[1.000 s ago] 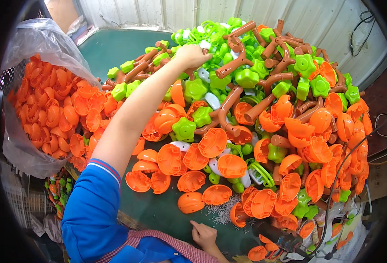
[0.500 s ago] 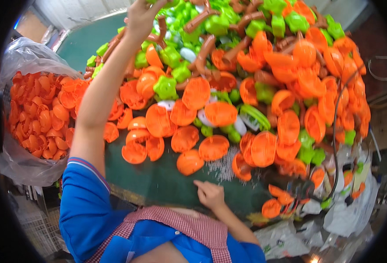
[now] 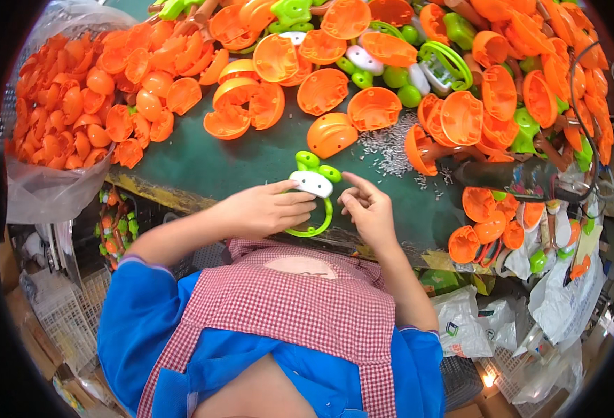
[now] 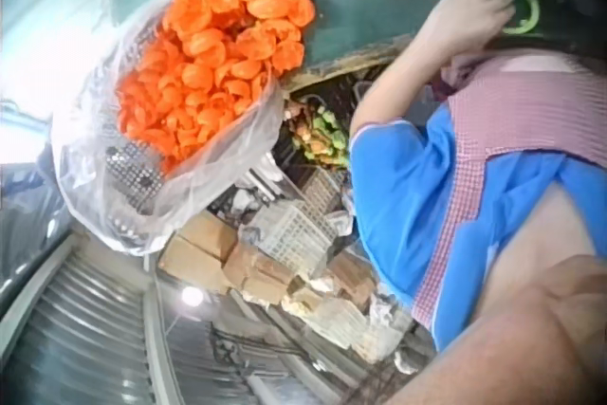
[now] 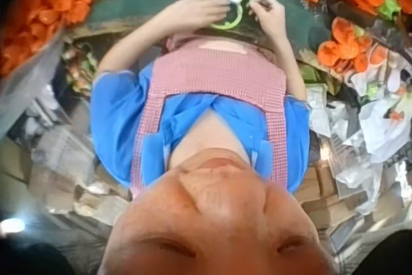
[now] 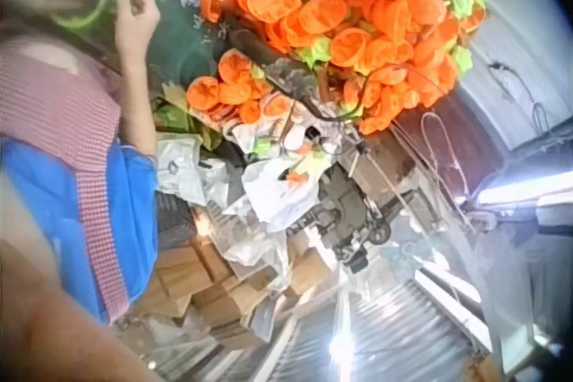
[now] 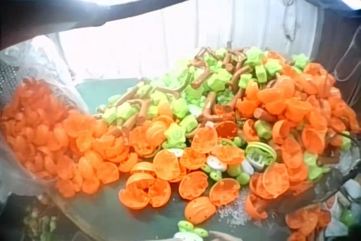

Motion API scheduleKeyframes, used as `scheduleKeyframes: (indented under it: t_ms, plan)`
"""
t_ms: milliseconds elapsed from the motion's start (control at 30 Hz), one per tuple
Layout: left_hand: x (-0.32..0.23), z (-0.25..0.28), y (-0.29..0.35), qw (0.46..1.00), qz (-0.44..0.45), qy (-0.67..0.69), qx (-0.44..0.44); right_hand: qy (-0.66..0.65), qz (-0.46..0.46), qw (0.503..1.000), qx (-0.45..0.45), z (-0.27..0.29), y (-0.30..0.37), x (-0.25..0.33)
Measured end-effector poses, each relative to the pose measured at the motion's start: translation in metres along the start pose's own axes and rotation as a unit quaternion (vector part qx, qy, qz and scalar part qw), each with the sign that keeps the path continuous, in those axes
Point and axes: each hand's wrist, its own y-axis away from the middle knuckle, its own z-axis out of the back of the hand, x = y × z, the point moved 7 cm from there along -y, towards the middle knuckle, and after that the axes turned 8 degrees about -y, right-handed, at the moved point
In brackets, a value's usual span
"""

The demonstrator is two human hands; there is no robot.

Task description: The person assembles small plastic toys by joining orange and green halves with a white center piece, then uses a hammer to secure them. The person places the finished toys into a black plastic basket and continues the process with additional parts.

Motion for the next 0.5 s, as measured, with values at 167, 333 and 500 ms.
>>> scheduleKeyframes:
  t_ms: [167, 333, 500]
  plan:
    - [-0.024, -0.023, -0.005, 0.996, 0.088, 0.019, 0.025, 0.036, 0.123, 0.989, -0.070, 0.012, 0.017, 0.010]
    - [-0.019, -0.017, -0.011, 0.981, 0.148, 0.054, -0.113, 0.194, 0.319, 0.895, -0.245, 0.079, 0.058, 0.068]
    - [-0.016, -0.023, -0.010, 0.988, 0.144, 0.024, -0.048, 0.102, 0.389, 0.795, -0.455, 0.179, 0.107, 0.074]
